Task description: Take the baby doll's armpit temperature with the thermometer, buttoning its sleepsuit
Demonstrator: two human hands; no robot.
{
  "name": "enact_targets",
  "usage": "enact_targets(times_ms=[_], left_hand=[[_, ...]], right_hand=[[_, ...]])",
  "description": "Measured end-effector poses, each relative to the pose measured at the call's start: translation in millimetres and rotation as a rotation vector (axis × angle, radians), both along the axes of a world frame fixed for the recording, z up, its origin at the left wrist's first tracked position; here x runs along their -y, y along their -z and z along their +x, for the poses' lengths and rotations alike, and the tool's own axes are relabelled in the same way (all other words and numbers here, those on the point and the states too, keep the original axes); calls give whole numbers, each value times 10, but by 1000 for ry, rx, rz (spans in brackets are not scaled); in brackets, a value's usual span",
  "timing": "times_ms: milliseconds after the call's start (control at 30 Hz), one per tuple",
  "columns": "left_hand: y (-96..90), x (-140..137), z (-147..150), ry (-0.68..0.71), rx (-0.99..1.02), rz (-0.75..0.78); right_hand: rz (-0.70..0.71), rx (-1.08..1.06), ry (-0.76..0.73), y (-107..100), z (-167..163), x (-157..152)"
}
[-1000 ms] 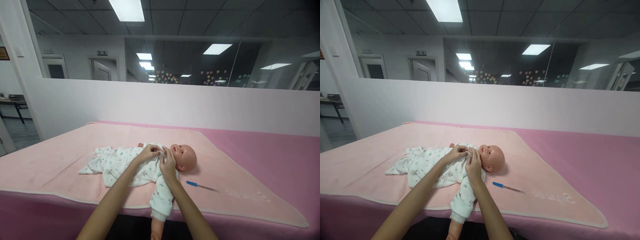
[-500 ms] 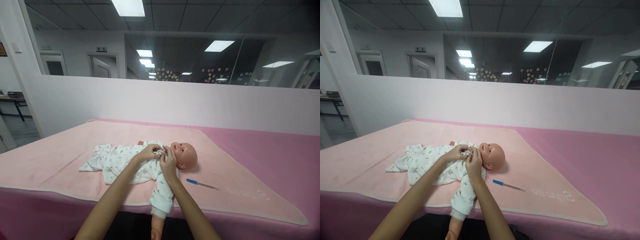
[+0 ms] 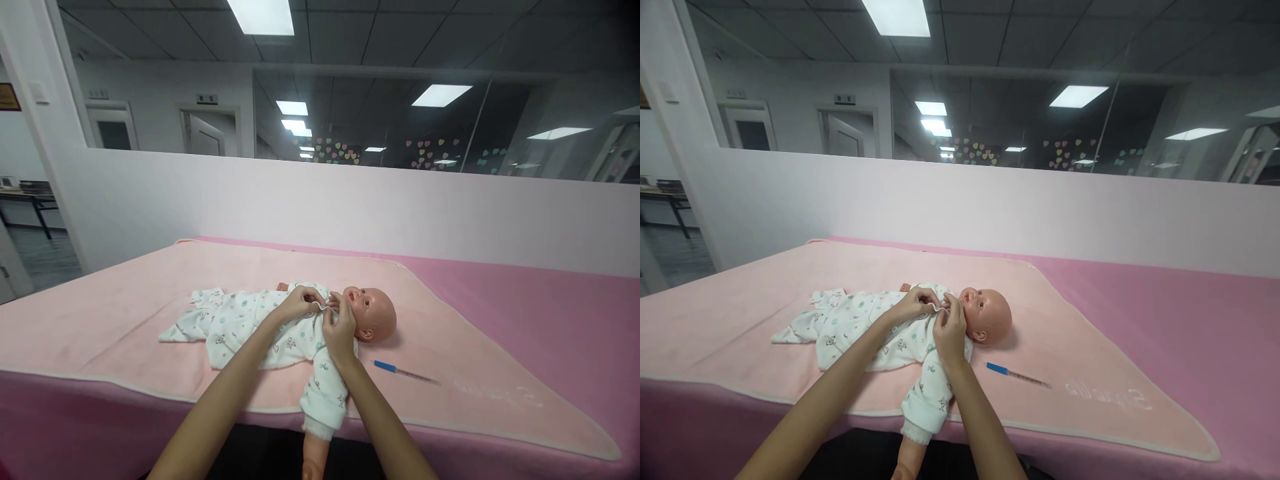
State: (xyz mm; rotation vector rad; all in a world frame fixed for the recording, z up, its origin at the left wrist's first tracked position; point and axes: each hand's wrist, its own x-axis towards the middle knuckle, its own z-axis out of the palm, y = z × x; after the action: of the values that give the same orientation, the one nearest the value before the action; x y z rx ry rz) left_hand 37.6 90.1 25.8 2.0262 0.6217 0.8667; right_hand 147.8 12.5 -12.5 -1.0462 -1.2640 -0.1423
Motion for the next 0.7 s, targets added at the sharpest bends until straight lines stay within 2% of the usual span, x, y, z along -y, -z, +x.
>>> enact_targets(times_ms=[100, 333, 533, 700], left_hand=[[10, 14, 2, -49, -21, 68], [7, 35, -20, -118, -78, 77], [-4, 25, -32, -23, -64, 51], [-3, 4, -33, 2, -65, 42]], right_hand=[[-6, 17, 15, -3, 2, -1], [-9, 55, 68, -2, 7, -8], [-21, 79, 82, -1, 5, -7], [-24, 91, 90, -5, -2, -5]])
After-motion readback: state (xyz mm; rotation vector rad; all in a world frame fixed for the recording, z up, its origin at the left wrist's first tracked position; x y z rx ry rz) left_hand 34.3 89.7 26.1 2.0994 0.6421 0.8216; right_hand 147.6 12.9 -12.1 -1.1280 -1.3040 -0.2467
